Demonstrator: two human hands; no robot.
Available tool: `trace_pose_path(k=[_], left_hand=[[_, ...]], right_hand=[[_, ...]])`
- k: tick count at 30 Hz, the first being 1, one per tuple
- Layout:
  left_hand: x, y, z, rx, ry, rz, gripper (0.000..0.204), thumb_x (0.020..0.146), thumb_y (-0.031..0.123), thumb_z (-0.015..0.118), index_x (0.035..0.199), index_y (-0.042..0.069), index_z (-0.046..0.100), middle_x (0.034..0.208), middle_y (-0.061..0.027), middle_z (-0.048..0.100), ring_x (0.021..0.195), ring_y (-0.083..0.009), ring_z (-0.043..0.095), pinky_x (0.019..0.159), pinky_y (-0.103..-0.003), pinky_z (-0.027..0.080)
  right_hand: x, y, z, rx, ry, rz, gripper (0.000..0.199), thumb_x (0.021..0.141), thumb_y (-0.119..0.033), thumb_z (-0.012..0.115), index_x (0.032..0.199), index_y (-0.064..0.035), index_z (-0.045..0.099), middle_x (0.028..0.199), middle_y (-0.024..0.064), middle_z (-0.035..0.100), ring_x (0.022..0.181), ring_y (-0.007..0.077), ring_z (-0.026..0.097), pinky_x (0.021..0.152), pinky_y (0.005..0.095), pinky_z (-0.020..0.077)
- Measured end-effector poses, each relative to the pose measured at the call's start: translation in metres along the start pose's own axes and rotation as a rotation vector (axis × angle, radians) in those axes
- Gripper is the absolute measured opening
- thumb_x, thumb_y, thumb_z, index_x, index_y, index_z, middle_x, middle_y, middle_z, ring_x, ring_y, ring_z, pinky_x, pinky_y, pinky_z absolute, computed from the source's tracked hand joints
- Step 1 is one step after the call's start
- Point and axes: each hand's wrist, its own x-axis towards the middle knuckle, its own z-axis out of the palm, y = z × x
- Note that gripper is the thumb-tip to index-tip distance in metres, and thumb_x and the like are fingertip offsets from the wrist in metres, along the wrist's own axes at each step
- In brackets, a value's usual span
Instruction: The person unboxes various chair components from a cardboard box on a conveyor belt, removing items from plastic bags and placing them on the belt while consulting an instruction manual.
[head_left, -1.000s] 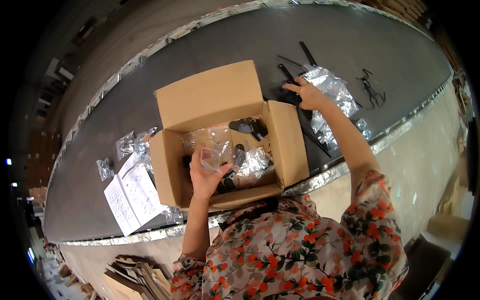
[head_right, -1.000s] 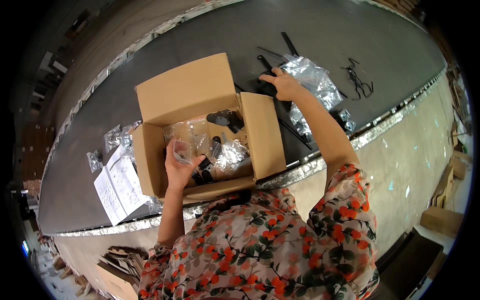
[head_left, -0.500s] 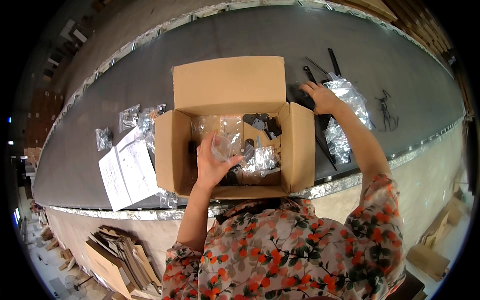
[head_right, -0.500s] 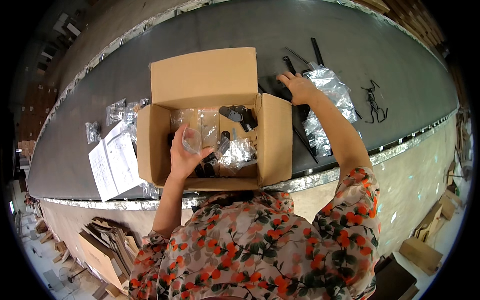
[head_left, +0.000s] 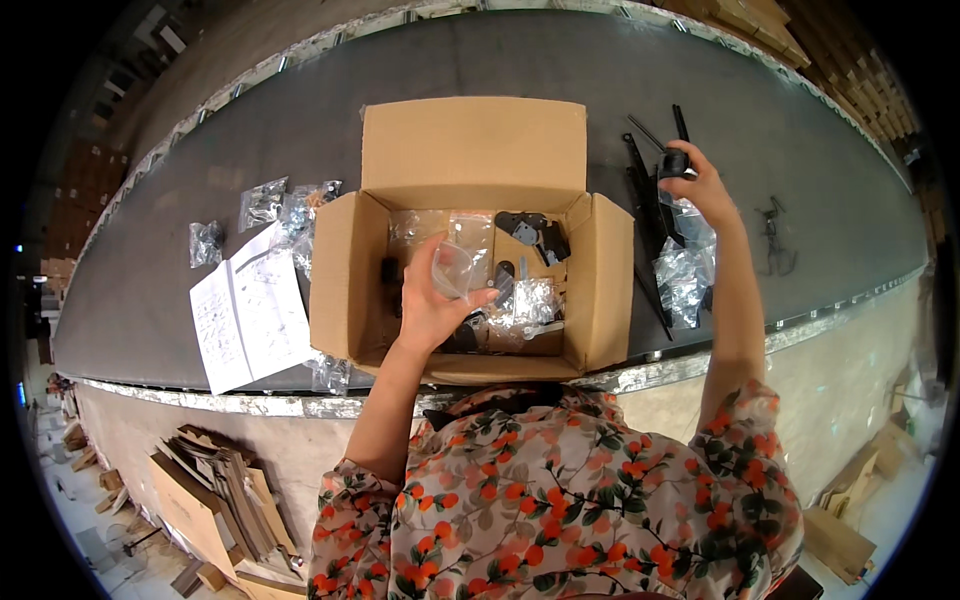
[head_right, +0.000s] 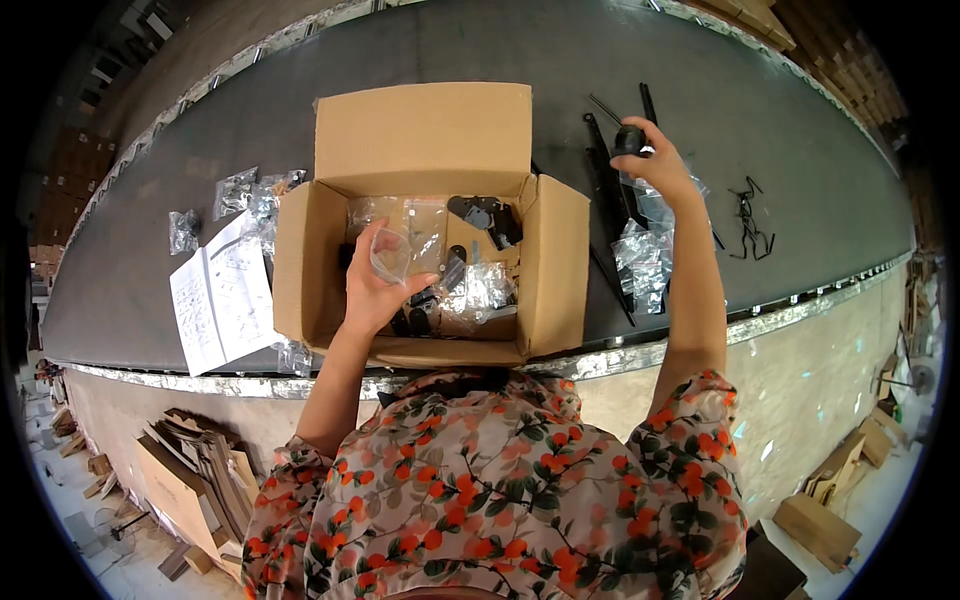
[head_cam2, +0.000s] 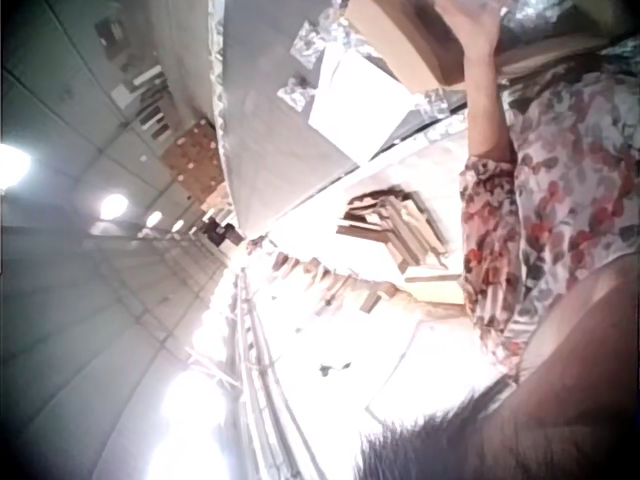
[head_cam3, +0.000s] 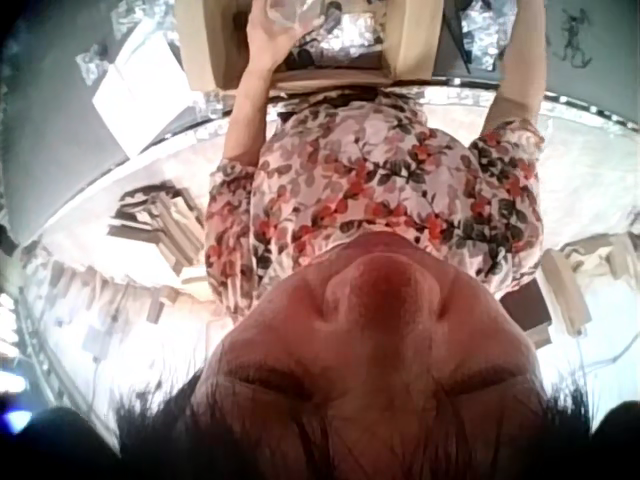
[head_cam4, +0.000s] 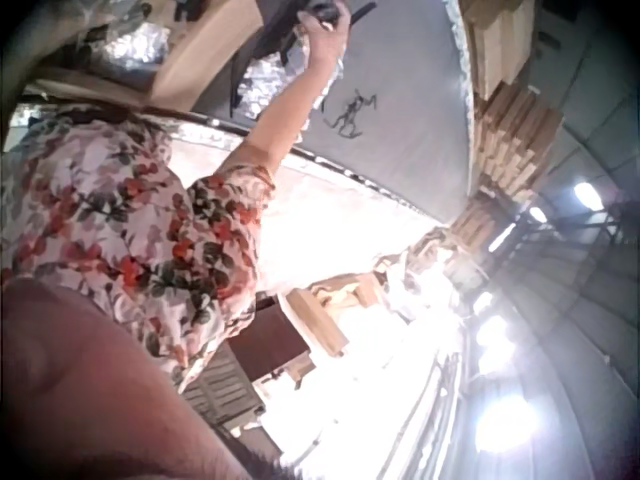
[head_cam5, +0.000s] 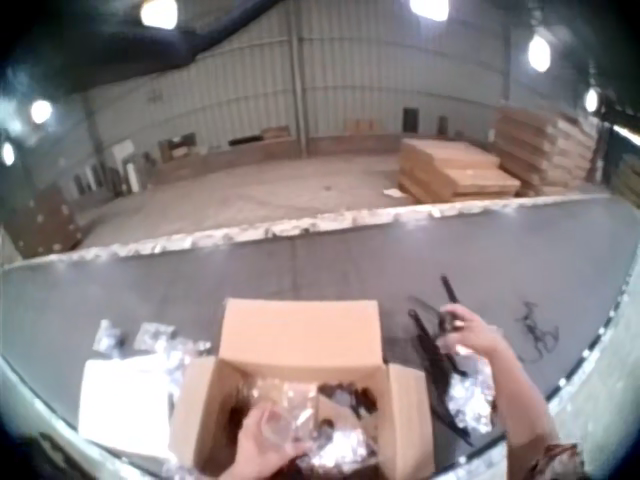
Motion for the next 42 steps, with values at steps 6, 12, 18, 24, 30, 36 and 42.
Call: trace_pose_path(k=[6, 12, 18, 24, 30, 36, 42], left_hand=[[0.000, 0.011, 0.000, 0.055, -0.018, 0.019, 0.081, 0.049, 0.022, 0.081, 0.116, 0.002, 0.039, 0.091, -0.0099, 0.053, 0.088, -0.0200, 0.051, 0.079, -0.031, 0.040], [-0.007, 0.010, -0.003, 0.058, 0.011, 0.088, 0.083, 0.047, 0.028, 0.081, 0.116, 0.004, 0.041, 0.093, -0.0120, 0.053, 0.089, -0.0252, 0.051, 0.081, -0.035, 0.039], [-0.013, 0.015, -0.009, 0.048, -0.027, 0.009, 0.086, 0.047, 0.033, 0.078, 0.117, 0.004, 0.037, 0.105, -0.0146, 0.050, 0.099, -0.0314, 0.046, 0.087, -0.040, 0.031], [-0.011, 0.018, -0.009, 0.089, 0.010, 0.055, 0.083, 0.048, 0.031, 0.078, 0.115, 0.003, 0.038, 0.104, -0.0153, 0.050, 0.099, -0.0301, 0.047, 0.085, -0.041, 0.031], [-0.011, 0.014, -0.007, 0.071, 0.056, 0.093, 0.079, 0.048, 0.024, 0.078, 0.114, 0.004, 0.040, 0.105, -0.0155, 0.050, 0.099, -0.0325, 0.046, 0.086, -0.040, 0.034], [-0.013, 0.013, -0.005, 0.003, 0.022, 0.085, 0.077, 0.049, 0.023, 0.079, 0.113, 0.003, 0.041, 0.106, -0.0158, 0.048, 0.098, -0.0316, 0.047, 0.084, -0.037, 0.038], [-0.013, 0.019, -0.009, -0.127, 0.034, 0.067, 0.073, 0.051, 0.019, 0.078, 0.111, 0.004, 0.040, 0.101, -0.0170, 0.051, 0.094, -0.0317, 0.052, 0.079, -0.036, 0.043]], right_hand=[[-0.040, -0.038, 0.048, 1.122, -0.626, -0.148, 0.077, 0.060, -0.024, 0.068, 0.124, -0.0074, 0.030, 0.115, 0.0240, 0.043, 0.079, 0.0304, 0.057, 0.058, 0.0300, 0.0490], [-0.053, -0.068, 0.125, 1.326, -0.929, -0.097, 0.081, 0.059, -0.029, 0.070, 0.125, -0.0061, 0.029, 0.117, 0.0286, 0.038, 0.080, 0.0290, 0.057, 0.052, 0.0314, 0.0461], [-0.074, -0.114, 0.155, 0.578, -0.934, -0.027, 0.071, 0.060, -0.019, 0.068, 0.122, -0.0052, 0.036, 0.101, 0.0144, 0.051, 0.077, 0.0195, 0.056, 0.054, 0.0241, 0.0426], [-0.077, -0.136, 0.167, 0.247, -0.950, -0.336, 0.064, 0.061, -0.016, 0.066, 0.119, -0.0039, 0.041, 0.098, 0.0057, 0.052, 0.072, 0.0071, 0.050, 0.060, 0.0181, 0.0414], [-0.074, -0.136, 0.153, 0.264, -1.097, -0.125, 0.062, 0.065, -0.017, 0.063, 0.120, -0.0036, 0.040, 0.083, 0.0050, 0.056, 0.059, 0.0070, 0.052, 0.053, 0.0178, 0.0417], [-0.078, -0.134, 0.153, 0.258, -1.000, 0.058, 0.070, 0.057, -0.017, 0.067, 0.119, -0.0002, 0.039, 0.083, 0.0059, 0.054, 0.051, 0.0051, 0.044, 0.046, 0.0165, 0.0363], [-0.081, -0.144, 0.159, 0.202, -1.008, 0.001, 0.058, 0.064, -0.007, 0.063, 0.119, -0.0058, 0.043, 0.088, 0.0057, 0.055, 0.051, 0.0042, 0.047, 0.045, 0.0158, 0.0376]])
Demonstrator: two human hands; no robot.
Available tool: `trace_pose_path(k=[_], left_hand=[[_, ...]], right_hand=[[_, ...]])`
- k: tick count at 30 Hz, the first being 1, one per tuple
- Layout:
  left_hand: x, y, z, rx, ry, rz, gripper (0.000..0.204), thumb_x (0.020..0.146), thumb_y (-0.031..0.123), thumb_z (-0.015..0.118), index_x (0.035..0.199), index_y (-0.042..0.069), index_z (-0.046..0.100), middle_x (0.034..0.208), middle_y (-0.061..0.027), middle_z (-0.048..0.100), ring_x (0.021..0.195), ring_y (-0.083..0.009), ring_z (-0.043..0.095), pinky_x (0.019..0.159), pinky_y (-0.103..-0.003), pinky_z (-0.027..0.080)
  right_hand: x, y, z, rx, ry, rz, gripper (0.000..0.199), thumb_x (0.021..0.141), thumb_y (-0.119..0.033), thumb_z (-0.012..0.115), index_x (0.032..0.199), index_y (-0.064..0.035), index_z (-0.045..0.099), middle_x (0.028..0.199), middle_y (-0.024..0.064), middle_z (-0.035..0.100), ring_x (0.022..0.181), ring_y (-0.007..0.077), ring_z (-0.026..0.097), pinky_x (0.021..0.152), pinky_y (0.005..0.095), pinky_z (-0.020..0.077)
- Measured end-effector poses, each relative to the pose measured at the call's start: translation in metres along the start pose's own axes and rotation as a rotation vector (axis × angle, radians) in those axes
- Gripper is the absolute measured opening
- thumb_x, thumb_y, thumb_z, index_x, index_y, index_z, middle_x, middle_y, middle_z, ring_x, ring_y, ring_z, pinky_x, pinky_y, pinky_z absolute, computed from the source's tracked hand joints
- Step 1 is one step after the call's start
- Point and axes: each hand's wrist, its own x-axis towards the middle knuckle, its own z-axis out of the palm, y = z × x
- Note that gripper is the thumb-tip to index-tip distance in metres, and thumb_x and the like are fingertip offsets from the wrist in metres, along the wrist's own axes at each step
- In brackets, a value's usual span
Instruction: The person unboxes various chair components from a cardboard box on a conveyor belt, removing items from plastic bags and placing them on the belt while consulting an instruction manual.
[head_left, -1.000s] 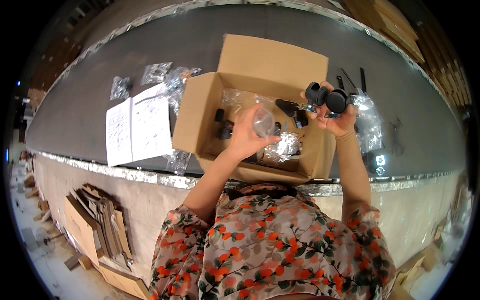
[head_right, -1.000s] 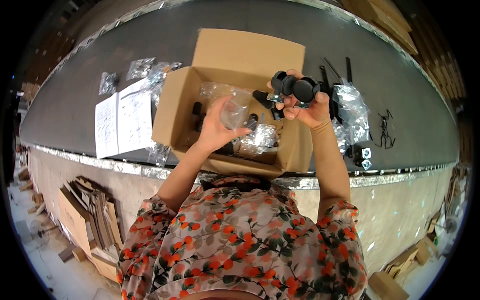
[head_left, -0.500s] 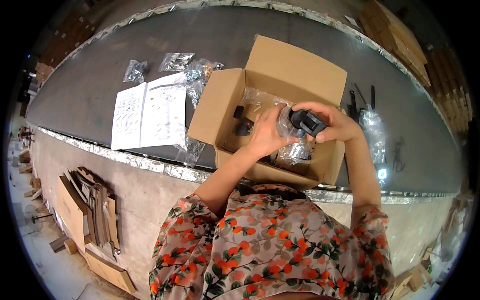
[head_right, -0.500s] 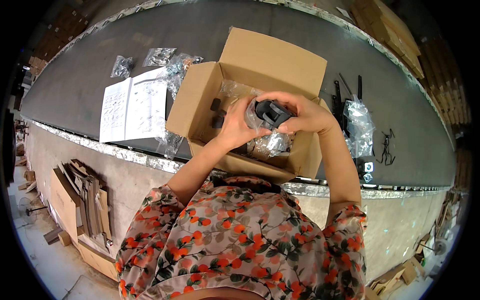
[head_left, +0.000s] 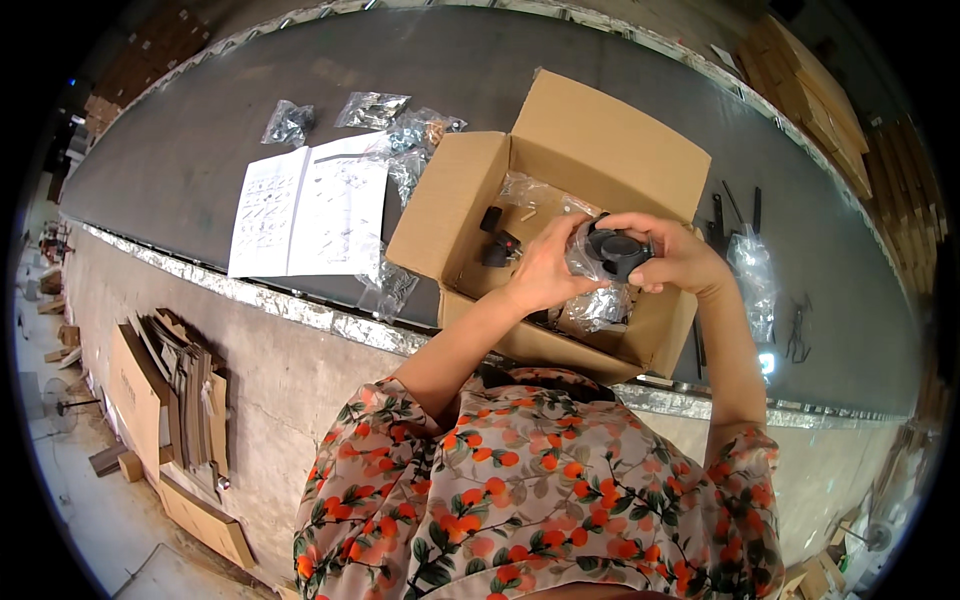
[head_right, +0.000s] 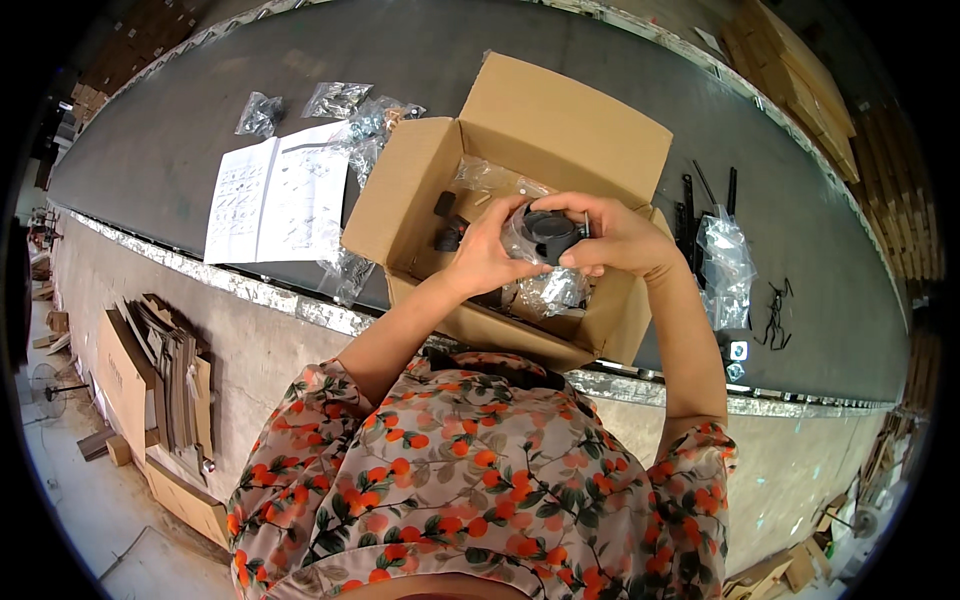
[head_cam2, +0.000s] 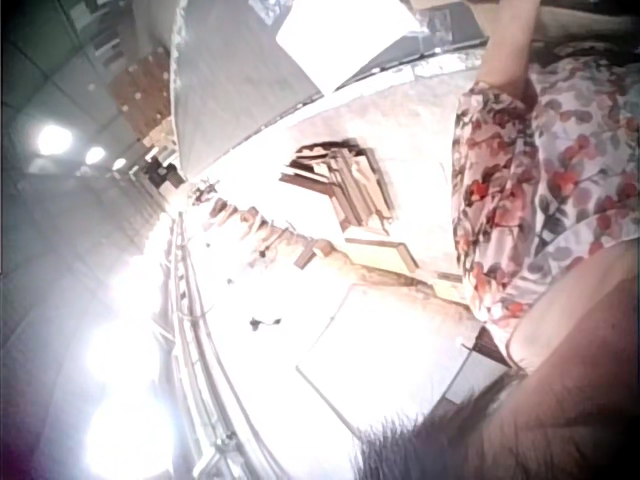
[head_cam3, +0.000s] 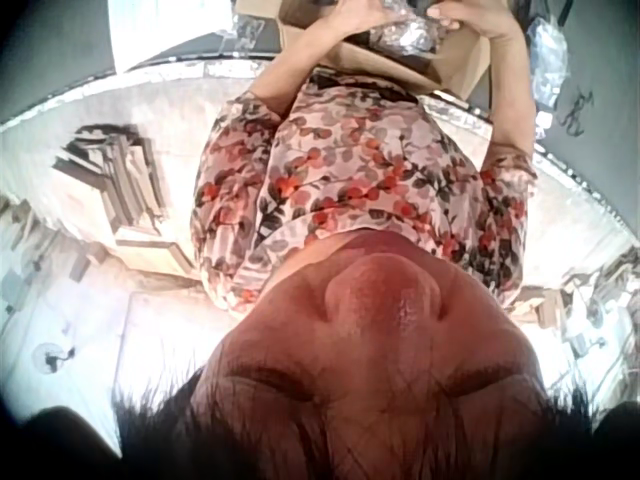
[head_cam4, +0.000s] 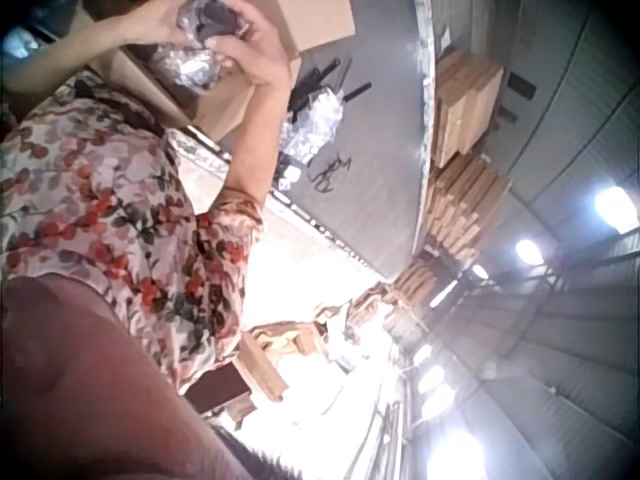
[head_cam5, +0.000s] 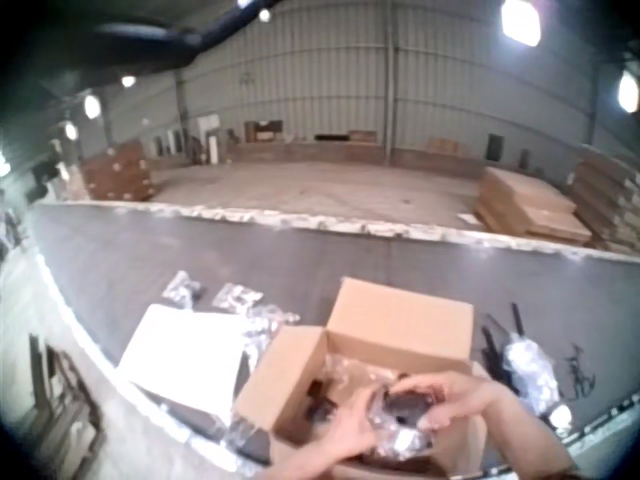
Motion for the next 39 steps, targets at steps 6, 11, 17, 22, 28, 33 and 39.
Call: trace_pose_path(k=[6, 11, 17, 22, 28, 33, 39], left_hand=[[0.001, 0.002, -0.002, -0.079, 0.029, -0.031, 0.067, 0.053, 0.015, 0.074, 0.110, 0.005, 0.039, 0.095, -0.0170, 0.056, 0.088, -0.0308, 0.056, 0.074, -0.034, 0.046], [0.001, -0.003, -0.001, -0.149, 0.011, -0.026, 0.065, 0.056, 0.013, 0.073, 0.111, 0.005, 0.039, 0.097, -0.0155, 0.056, 0.090, -0.0268, 0.056, 0.075, -0.033, 0.045], [0.001, -0.002, -0.004, -0.311, -0.005, -0.046, 0.062, 0.059, 0.013, 0.072, 0.112, 0.004, 0.039, 0.101, -0.0089, 0.051, 0.094, -0.0174, 0.051, 0.081, -0.029, 0.041], [0.001, -0.002, 0.000, -0.504, 0.014, -0.131, 0.069, 0.056, 0.010, 0.076, 0.113, 0.004, 0.037, 0.104, -0.0071, 0.047, 0.097, -0.0154, 0.048, 0.085, -0.028, 0.039], [0.002, -0.002, 0.003, -0.582, -0.005, -0.083, 0.072, 0.054, 0.008, 0.079, 0.111, 0.001, 0.036, 0.104, -0.0076, 0.046, 0.099, -0.0142, 0.045, 0.087, -0.028, 0.037], [0.000, 0.002, -0.005, -0.692, 0.020, -0.152, 0.067, 0.056, 0.004, 0.077, 0.109, 0.002, 0.037, 0.103, -0.0073, 0.049, 0.097, -0.0136, 0.047, 0.086, -0.027, 0.038], [0.005, 0.000, -0.003, -0.736, 0.052, -0.134, 0.065, 0.056, 0.002, 0.075, 0.109, 0.003, 0.038, 0.103, -0.0063, 0.049, 0.097, -0.0137, 0.048, 0.085, -0.027, 0.038]], right_hand=[[0.009, 0.000, 0.015, -0.218, 0.064, 0.032, 0.060, 0.058, 0.004, 0.063, 0.115, -0.0053, 0.047, 0.101, 0.0060, 0.048, 0.072, 0.0099, 0.052, 0.058, 0.0201, 0.0442], [0.011, 0.002, 0.026, -0.450, 0.100, -0.102, 0.053, 0.056, 0.005, 0.066, 0.107, -0.0044, 0.055, 0.124, 0.0080, 0.033, 0.100, 0.0162, 0.048, 0.076, 0.0249, 0.0457], [0.013, 0.001, 0.031, -0.075, 0.090, -0.166, 0.051, 0.055, 0.006, 0.067, 0.104, 0.0010, 0.055, 0.124, 0.0116, 0.037, 0.085, 0.0147, 0.055, 0.067, 0.0241, 0.0482], [0.004, -0.006, 0.023, 0.171, 0.121, -0.182, 0.037, 0.063, 0.003, 0.063, 0.100, 0.0025, 0.056, 0.112, 0.0138, 0.049, 0.051, 0.0076, 0.049, 0.045, 0.0179, 0.0397], [0.001, 0.015, -0.003, 0.456, 0.205, -0.330, 0.040, 0.071, -0.012, 0.059, 0.106, 0.0022, 0.049, 0.101, 0.0209, 0.054, 0.047, 0.0049, 0.045, 0.037, 0.0142, 0.0345], [0.005, 0.017, -0.001, 0.531, 0.435, -0.231, 0.031, 0.078, -0.022, 0.046, 0.098, 0.0016, 0.051, 0.073, 0.0090, 0.054, 0.044, 0.0101, 0.042, 0.036, 0.0183, 0.0284], [0.005, 0.050, 0.003, 0.693, 0.274, 0.015, 0.026, 0.078, -0.026, 0.044, 0.083, -0.0008, 0.052, 0.061, 0.0137, 0.054, 0.037, 0.0157, 0.041, 0.032, 0.0208, 0.0257]])
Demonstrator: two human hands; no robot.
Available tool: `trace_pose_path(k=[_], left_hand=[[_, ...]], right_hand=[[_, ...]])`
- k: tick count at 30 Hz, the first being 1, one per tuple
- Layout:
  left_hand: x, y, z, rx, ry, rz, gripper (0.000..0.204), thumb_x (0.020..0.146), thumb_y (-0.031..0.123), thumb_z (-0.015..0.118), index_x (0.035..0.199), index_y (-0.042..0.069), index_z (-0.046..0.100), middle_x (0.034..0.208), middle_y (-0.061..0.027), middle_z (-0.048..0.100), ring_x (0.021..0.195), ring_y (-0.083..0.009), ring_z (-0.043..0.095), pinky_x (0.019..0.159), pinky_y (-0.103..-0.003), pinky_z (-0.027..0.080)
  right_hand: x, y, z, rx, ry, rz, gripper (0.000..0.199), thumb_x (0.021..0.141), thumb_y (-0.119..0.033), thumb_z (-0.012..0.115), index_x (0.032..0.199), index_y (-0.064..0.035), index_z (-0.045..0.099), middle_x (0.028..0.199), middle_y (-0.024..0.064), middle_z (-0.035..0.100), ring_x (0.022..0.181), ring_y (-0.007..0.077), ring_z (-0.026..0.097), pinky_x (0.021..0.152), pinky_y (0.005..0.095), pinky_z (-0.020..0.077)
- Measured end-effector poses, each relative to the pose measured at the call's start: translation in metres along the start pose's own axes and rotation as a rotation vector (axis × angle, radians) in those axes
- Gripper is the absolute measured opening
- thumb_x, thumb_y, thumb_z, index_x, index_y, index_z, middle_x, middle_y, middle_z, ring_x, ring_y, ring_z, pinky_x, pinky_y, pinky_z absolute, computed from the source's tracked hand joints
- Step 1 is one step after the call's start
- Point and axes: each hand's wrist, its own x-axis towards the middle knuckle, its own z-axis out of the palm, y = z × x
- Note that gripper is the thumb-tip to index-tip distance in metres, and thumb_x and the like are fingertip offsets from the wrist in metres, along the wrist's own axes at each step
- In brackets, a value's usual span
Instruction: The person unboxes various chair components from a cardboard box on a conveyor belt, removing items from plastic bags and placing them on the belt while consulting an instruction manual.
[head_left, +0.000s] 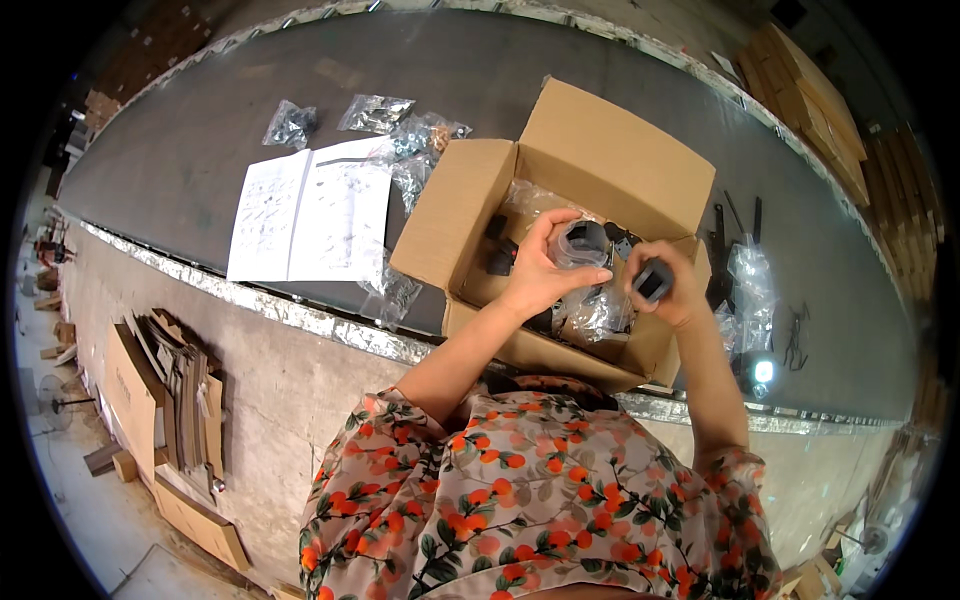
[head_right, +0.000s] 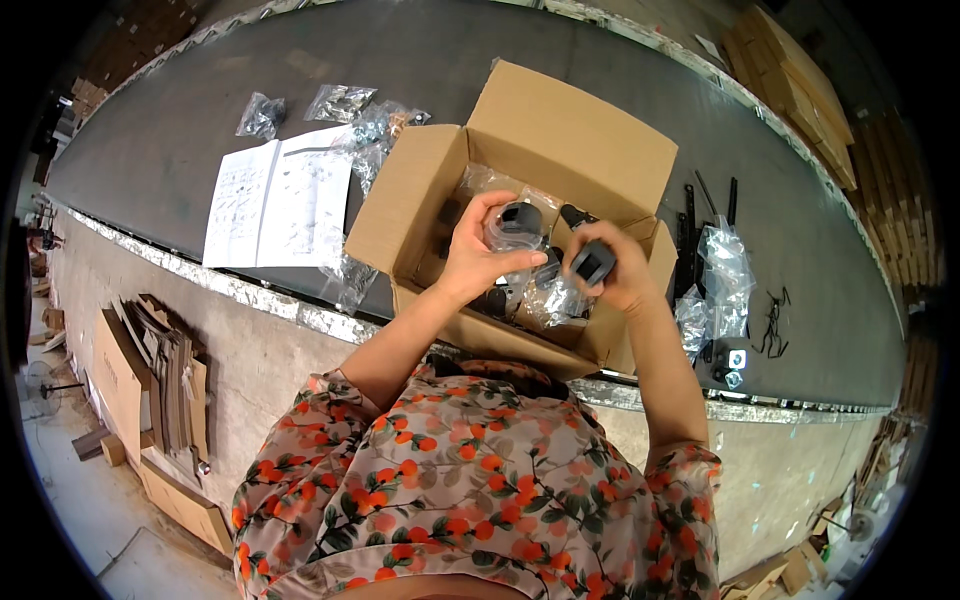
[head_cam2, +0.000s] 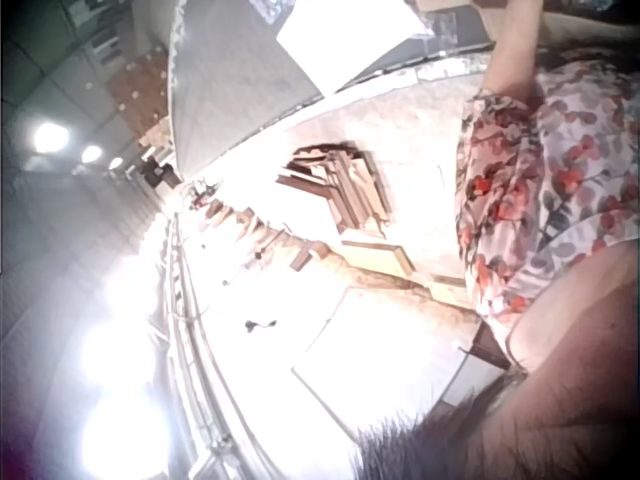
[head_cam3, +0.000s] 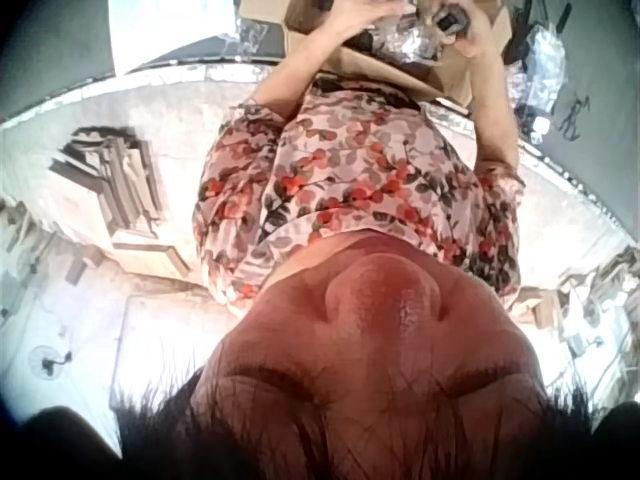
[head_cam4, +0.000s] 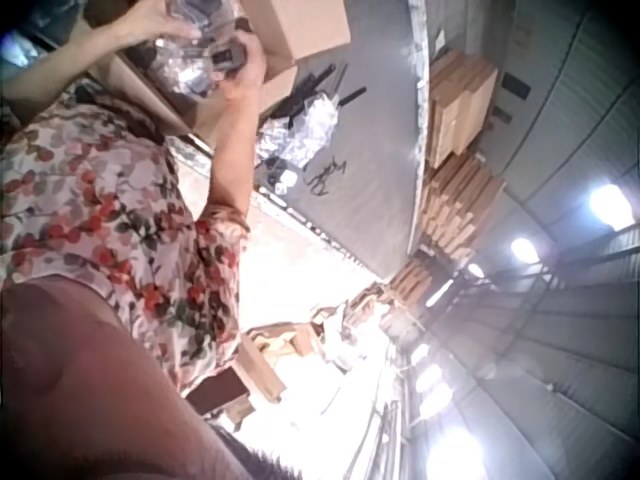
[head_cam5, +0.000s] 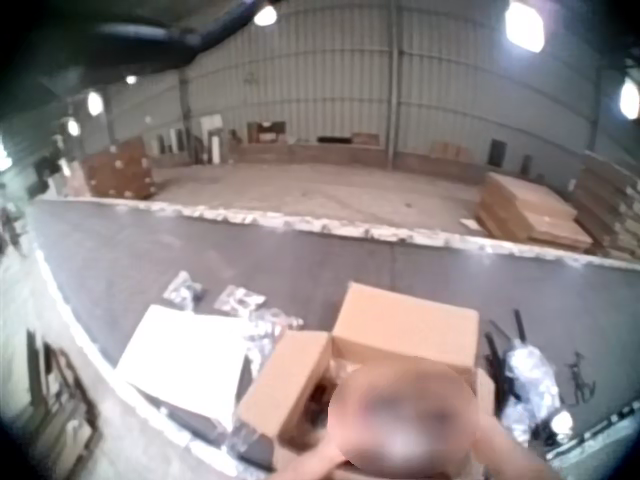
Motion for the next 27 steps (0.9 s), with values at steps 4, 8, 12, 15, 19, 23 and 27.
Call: trace_pose_path(k=[4, 8, 12, 15, 19, 23, 27], left_hand=[[0.004, -0.002, -0.003, -0.003, -0.056, 0.049, 0.064, 0.058, 0.004, 0.075, 0.110, 0.004, 0.038, 0.103, -0.0070, 0.049, 0.100, -0.0148, 0.046, 0.087, -0.028, 0.037], [-0.013, 0.012, -0.015, 0.106, 0.014, 0.008, 0.063, 0.057, 0.004, 0.075, 0.110, 0.006, 0.041, 0.104, -0.0040, 0.050, 0.099, -0.0140, 0.047, 0.086, -0.028, 0.037], [-0.008, 0.008, -0.005, -0.038, 0.005, 0.093, 0.066, 0.059, 0.006, 0.074, 0.114, 0.006, 0.038, 0.110, -0.0041, 0.046, 0.108, -0.0150, 0.040, 0.093, -0.030, 0.031], [-0.009, 0.012, 0.001, -0.139, -0.069, 0.098, 0.059, 0.062, 0.002, 0.069, 0.112, 0.004, 0.037, 0.102, -0.0076, 0.049, 0.098, -0.0133, 0.045, 0.085, -0.029, 0.037], [-0.019, 0.021, -0.008, 0.116, -0.082, 0.125, 0.063, 0.060, 0.003, 0.070, 0.114, 0.004, 0.037, 0.103, -0.0076, 0.051, 0.095, -0.0152, 0.049, 0.082, -0.027, 0.040], [-0.016, 0.014, -0.011, 0.391, -0.073, 0.183, 0.068, 0.058, 0.008, 0.071, 0.117, 0.006, 0.036, 0.101, -0.0124, 0.054, 0.090, -0.0225, 0.054, 0.077, -0.029, 0.043], [-0.020, 0.015, -0.007, 0.492, -0.055, 0.119, 0.074, 0.056, 0.013, 0.072, 0.119, 0.006, 0.035, 0.096, -0.0152, 0.055, 0.087, -0.0275, 0.056, 0.076, -0.032, 0.044]], right_hand=[[0.012, 0.009, 0.002, -0.437, 0.079, -0.041, 0.025, 0.078, -0.030, 0.052, 0.070, -0.0063, 0.054, 0.059, 0.0068, 0.057, 0.038, 0.0084, 0.044, 0.032, 0.0185, 0.0285], [0.013, 0.012, 0.019, -0.641, -0.020, 0.000, 0.022, 0.079, -0.027, 0.053, 0.073, -0.0064, 0.056, 0.063, 0.0045, 0.057, 0.053, 0.0084, 0.050, 0.047, 0.0201, 0.0368], [0.004, 0.010, 0.010, -0.337, -0.046, -0.012, 0.032, 0.080, -0.035, 0.048, 0.083, -0.0039, 0.053, 0.060, 0.0092, 0.057, 0.051, 0.0156, 0.054, 0.047, 0.0234, 0.0417], [0.011, 0.031, -0.012, -0.330, -0.045, -0.099, 0.041, 0.081, -0.042, 0.043, 0.088, -0.0027, 0.052, 0.059, 0.0106, 0.055, 0.045, 0.0167, 0.051, 0.037, 0.0250, 0.0392], [0.013, 0.029, 0.020, -0.390, -0.054, -0.099, 0.034, 0.081, -0.037, 0.045, 0.083, -0.0032, 0.051, 0.065, 0.0106, 0.055, 0.050, 0.0163, 0.052, 0.039, 0.0230, 0.0387], [0.014, 0.021, 0.023, -0.496, 0.040, -0.196, 0.024, 0.080, -0.029, 0.051, 0.078, -0.0049, 0.051, 0.064, 0.0058, 0.054, 0.050, 0.0113, 0.050, 0.039, 0.0216, 0.0375], [0.011, -0.003, 0.016, -0.664, -0.031, -0.079, 0.016, 0.075, -0.017, 0.059, 0.072, -0.0041, 0.051, 0.065, 0.0004, 0.053, 0.057, 0.0081, 0.050, 0.052, 0.0204, 0.0390]])
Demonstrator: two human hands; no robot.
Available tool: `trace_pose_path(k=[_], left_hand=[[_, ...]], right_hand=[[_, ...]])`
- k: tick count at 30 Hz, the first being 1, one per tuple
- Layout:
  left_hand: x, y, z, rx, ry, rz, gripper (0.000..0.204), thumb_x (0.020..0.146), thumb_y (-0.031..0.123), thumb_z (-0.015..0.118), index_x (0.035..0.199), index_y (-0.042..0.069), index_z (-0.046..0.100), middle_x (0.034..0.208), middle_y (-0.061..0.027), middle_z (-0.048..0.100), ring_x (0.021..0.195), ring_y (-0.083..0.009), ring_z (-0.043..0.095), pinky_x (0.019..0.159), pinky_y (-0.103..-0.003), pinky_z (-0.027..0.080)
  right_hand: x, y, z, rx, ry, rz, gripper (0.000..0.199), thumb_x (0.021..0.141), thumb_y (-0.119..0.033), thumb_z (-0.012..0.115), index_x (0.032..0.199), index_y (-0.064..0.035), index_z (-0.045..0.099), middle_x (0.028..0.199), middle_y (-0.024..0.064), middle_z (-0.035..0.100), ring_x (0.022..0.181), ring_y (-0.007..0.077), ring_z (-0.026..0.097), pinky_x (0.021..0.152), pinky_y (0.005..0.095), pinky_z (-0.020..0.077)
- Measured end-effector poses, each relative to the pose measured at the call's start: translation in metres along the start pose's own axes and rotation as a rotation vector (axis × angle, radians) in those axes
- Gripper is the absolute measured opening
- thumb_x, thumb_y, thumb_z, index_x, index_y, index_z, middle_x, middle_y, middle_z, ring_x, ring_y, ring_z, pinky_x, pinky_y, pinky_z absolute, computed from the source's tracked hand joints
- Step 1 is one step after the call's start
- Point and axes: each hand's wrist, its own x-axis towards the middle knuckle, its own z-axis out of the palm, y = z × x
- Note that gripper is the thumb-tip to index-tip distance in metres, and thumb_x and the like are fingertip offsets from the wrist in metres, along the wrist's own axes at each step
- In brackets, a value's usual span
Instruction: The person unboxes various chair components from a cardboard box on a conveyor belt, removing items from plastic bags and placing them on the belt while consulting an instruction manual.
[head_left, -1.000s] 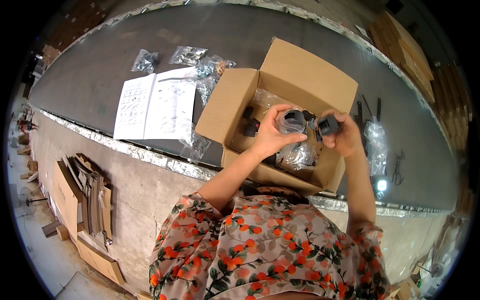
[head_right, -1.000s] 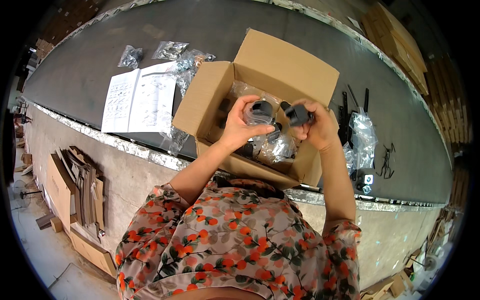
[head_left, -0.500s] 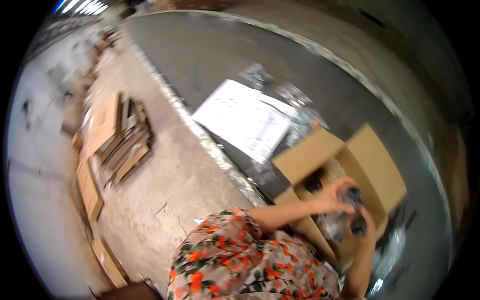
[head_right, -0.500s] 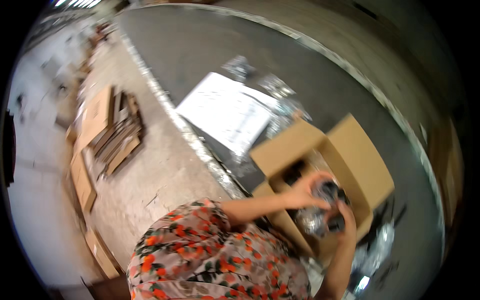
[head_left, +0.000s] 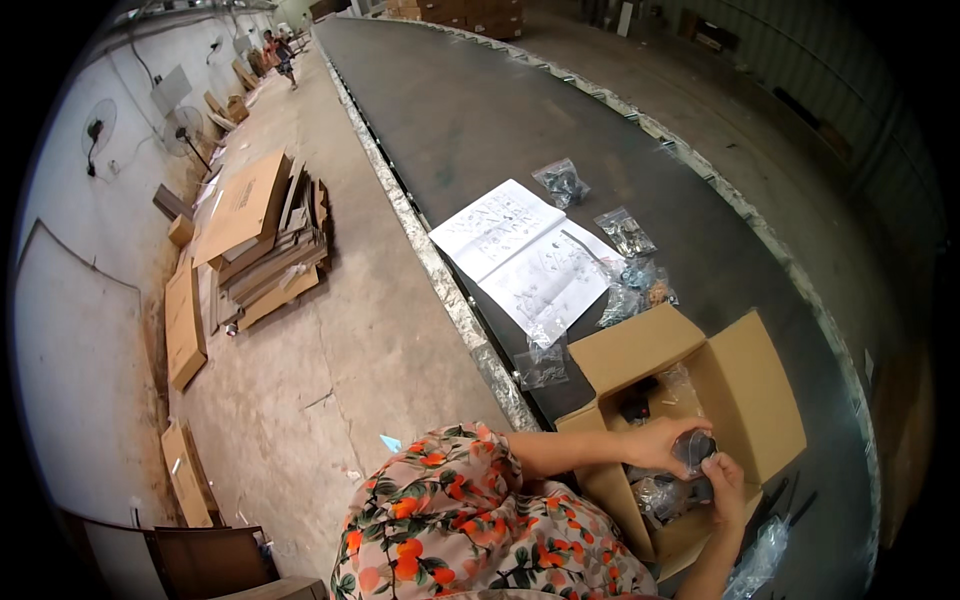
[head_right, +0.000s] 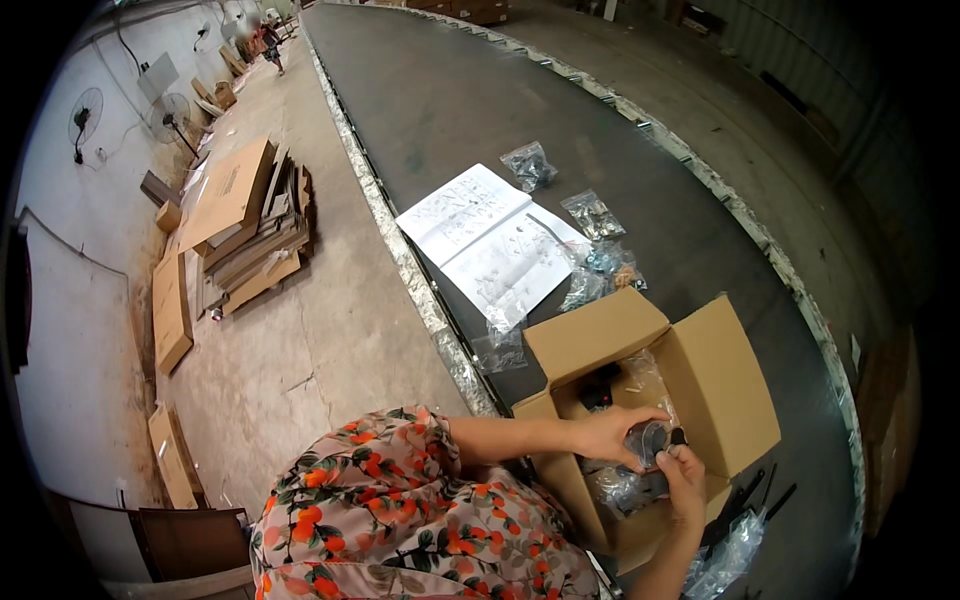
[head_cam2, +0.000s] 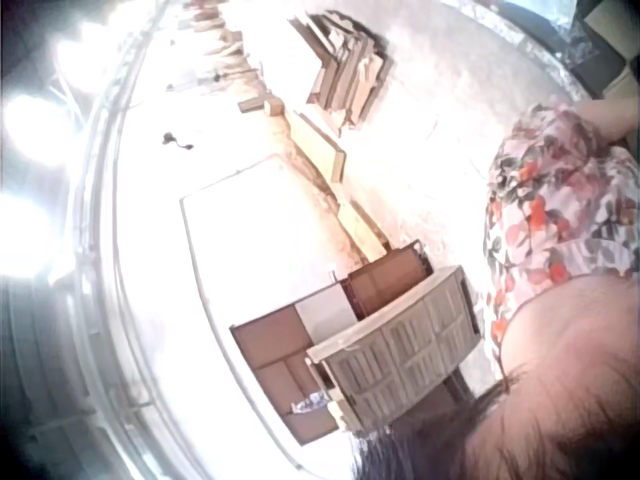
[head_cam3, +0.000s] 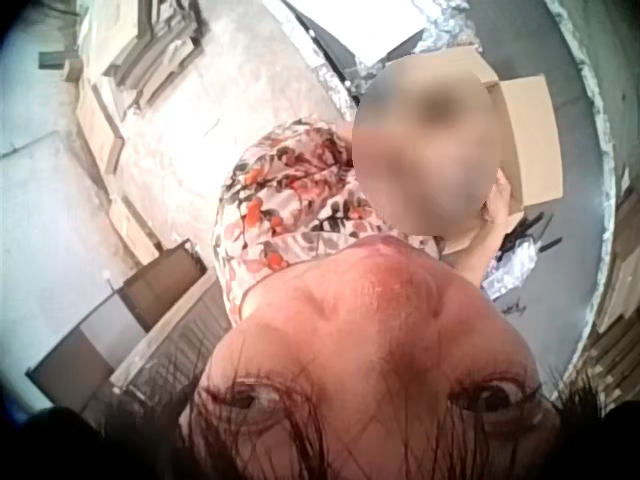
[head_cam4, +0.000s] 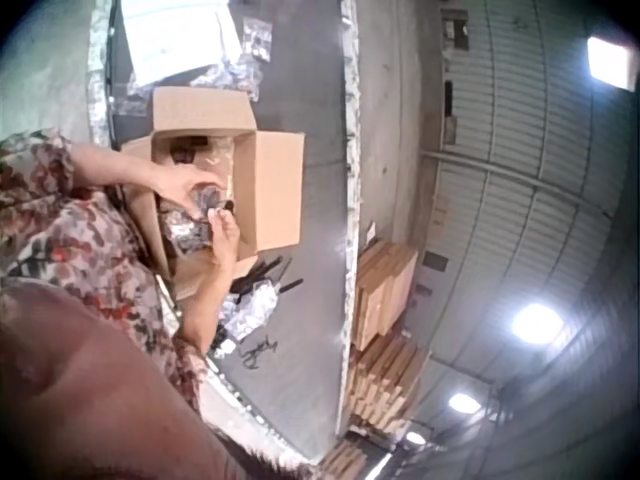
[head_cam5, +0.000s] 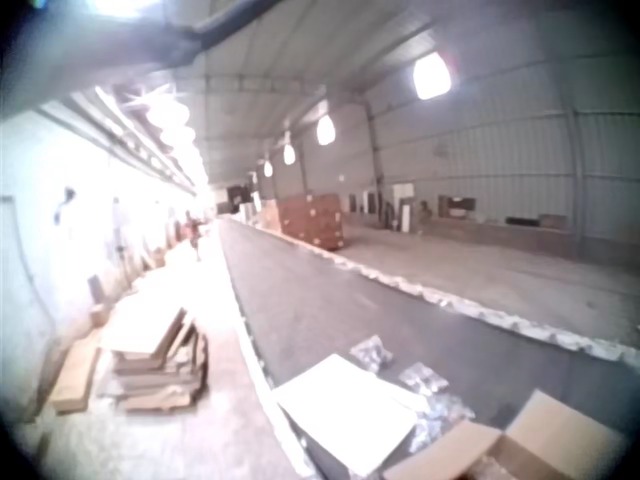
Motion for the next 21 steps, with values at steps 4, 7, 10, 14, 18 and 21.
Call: trace_pose_path(k=[4, 7, 10, 14, 18, 21], left_hand=[[-0.001, -0.014, 0.008, 0.033, -0.003, 0.075, 0.078, 0.055, 0.012, 0.073, 0.121, 0.006, 0.033, 0.099, -0.0160, 0.055, 0.088, -0.0281, 0.056, 0.075, -0.033, 0.044], [-0.002, -0.015, 0.011, 0.057, -0.046, 0.069, 0.081, 0.054, 0.013, 0.074, 0.122, 0.005, 0.032, 0.100, -0.0165, 0.055, 0.089, -0.0284, 0.056, 0.076, -0.033, 0.044], [-0.005, -0.013, 0.012, 0.058, -0.077, 0.027, 0.082, 0.054, 0.014, 0.075, 0.123, 0.004, 0.032, 0.102, -0.0164, 0.055, 0.091, -0.0280, 0.055, 0.077, -0.033, 0.044], [-0.007, -0.016, 0.013, 0.021, -0.088, 0.056, 0.081, 0.055, 0.014, 0.075, 0.123, 0.005, 0.032, 0.102, -0.0156, 0.055, 0.093, -0.0273, 0.055, 0.078, -0.033, 0.043], [-0.008, -0.015, 0.012, -0.038, -0.102, 0.069, 0.080, 0.055, 0.014, 0.076, 0.122, 0.005, 0.032, 0.103, -0.0150, 0.054, 0.096, -0.0265, 0.053, 0.081, -0.033, 0.041], [-0.008, -0.010, 0.009, -0.091, -0.088, 0.039, 0.078, 0.056, 0.011, 0.074, 0.122, 0.005, 0.033, 0.107, -0.0145, 0.052, 0.101, -0.0252, 0.050, 0.085, -0.033, 0.039]], right_hand=[[-0.002, -0.015, 0.000, -0.351, 0.020, 0.001, 0.019, 0.069, -0.016, 0.065, 0.063, -0.0051, 0.050, 0.060, -0.0007, 0.051, 0.056, 0.0068, 0.048, 0.050, 0.0205, 0.0364], [-0.005, -0.028, 0.001, -0.708, 0.021, -0.117, 0.023, 0.063, -0.017, 0.068, 0.059, -0.0039, 0.049, 0.055, 0.0020, 0.050, 0.054, 0.0090, 0.048, 0.048, 0.0235, 0.0365], [-0.009, -0.044, 0.007, -1.003, 0.025, -0.173, 0.025, 0.059, -0.019, 0.069, 0.061, -0.0014, 0.051, 0.054, 0.0056, 0.051, 0.053, 0.0121, 0.050, 0.048, 0.0265, 0.0385], [-0.007, -0.048, 0.012, -1.009, -0.038, -0.150, 0.028, 0.058, -0.021, 0.069, 0.069, 0.0011, 0.056, 0.053, 0.0079, 0.054, 0.053, 0.0141, 0.053, 0.051, 0.0280, 0.0417], [-0.003, -0.053, 0.019, -0.797, -0.172, -0.164, 0.027, 0.063, -0.021, 0.066, 0.078, 0.0002, 0.058, 0.062, 0.0053, 0.057, 0.058, 0.0133, 0.055, 0.052, 0.0278, 0.0435], [0.006, -0.033, 0.004, -0.621, -0.243, -0.130, 0.024, 0.072, -0.022, 0.060, 0.084, -0.0021, 0.058, 0.069, 0.0024, 0.058, 0.059, 0.0113, 0.054, 0.050, 0.0255, 0.0436]])
